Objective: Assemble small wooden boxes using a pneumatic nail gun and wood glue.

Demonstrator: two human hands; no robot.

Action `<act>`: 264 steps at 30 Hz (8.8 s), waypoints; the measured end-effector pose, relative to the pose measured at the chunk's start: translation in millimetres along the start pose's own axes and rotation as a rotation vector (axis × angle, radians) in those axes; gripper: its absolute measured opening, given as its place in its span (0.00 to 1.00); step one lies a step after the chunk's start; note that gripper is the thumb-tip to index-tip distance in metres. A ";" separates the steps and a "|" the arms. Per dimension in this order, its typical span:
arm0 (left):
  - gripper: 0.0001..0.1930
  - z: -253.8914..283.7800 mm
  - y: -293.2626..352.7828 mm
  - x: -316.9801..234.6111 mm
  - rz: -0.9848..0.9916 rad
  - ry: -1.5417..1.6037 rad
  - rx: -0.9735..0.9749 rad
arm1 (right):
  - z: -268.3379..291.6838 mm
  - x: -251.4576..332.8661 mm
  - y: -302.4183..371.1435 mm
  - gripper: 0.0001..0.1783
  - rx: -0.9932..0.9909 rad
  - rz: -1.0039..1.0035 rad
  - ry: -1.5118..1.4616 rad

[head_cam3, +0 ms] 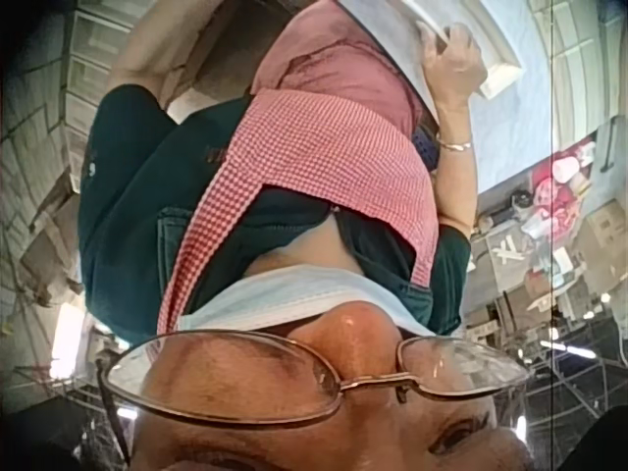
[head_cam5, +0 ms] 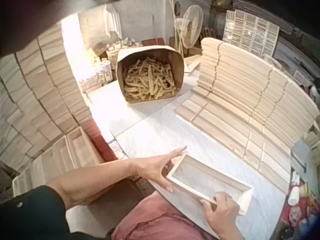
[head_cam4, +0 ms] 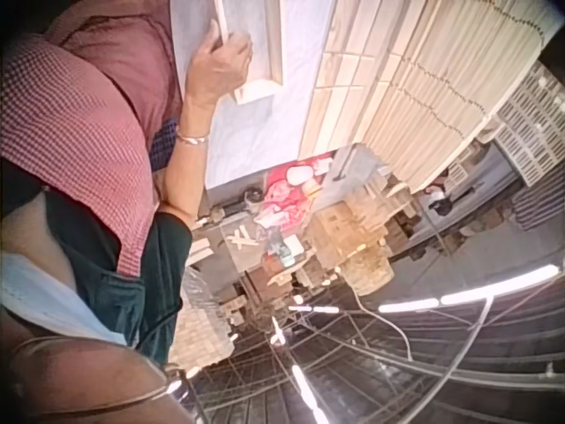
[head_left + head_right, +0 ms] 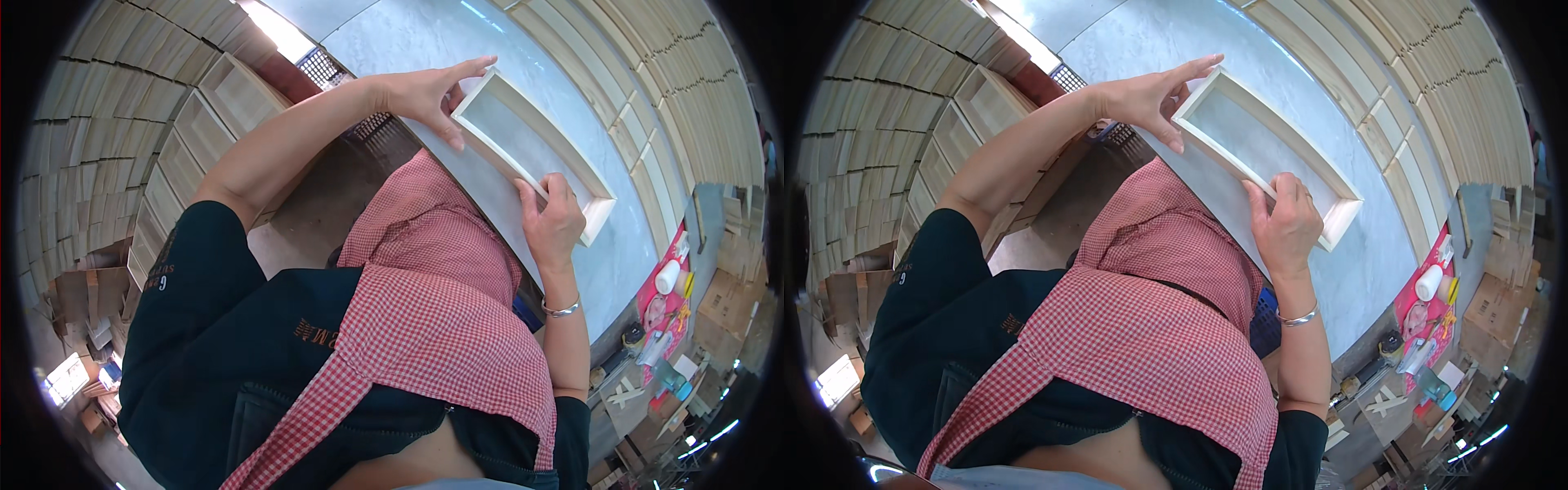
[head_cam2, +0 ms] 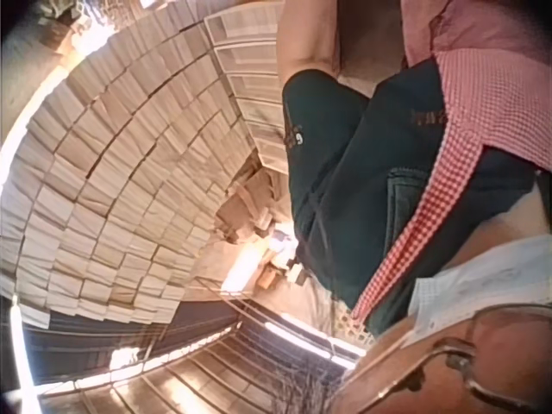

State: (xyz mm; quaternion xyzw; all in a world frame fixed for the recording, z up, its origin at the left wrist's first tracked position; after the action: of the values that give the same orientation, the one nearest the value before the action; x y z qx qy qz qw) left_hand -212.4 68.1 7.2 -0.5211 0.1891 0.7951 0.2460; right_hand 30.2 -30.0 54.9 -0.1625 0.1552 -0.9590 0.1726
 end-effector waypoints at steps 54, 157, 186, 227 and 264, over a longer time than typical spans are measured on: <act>0.51 2.5 4.6 6.1 -0.278 0.096 -0.070 | -27.9 85.2 -124.8 0.13 0.119 -0.020 -0.340; 0.46 4.9 4.0 -3.2 -0.165 -0.603 -0.107 | 16.4 -136.9 69.5 0.39 -0.035 -0.372 -0.468; 0.04 -15.6 14.5 -2.8 -0.048 -0.519 -0.381 | 11.9 -130.7 85.6 0.34 -0.136 -0.343 -0.299; 0.15 20.8 -5.3 -51.3 0.304 0.403 -0.454 | 84.9 -127.5 61.5 0.23 -0.188 -0.589 -0.934; 0.08 -28.9 -10.9 -8.2 0.124 0.739 -0.381 | 52.7 -187.1 84.8 0.21 0.068 -0.483 -0.685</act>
State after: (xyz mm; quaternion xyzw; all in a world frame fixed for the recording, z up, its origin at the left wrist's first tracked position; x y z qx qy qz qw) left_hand -182.0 59.2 3.1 -0.7951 0.1450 0.5888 0.0126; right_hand 239.2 -47.0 23.9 -0.4979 0.0148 -0.8670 -0.0102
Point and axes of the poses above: each hand's wrist, its own y-axis away from the middle knuckle, its own z-axis out of the back of the hand, x = y × z, the point moved 5 cm from there along -y, towards the middle knuckle, and after that the axes turned 3 degrees about -z, right-handed, at the moved point
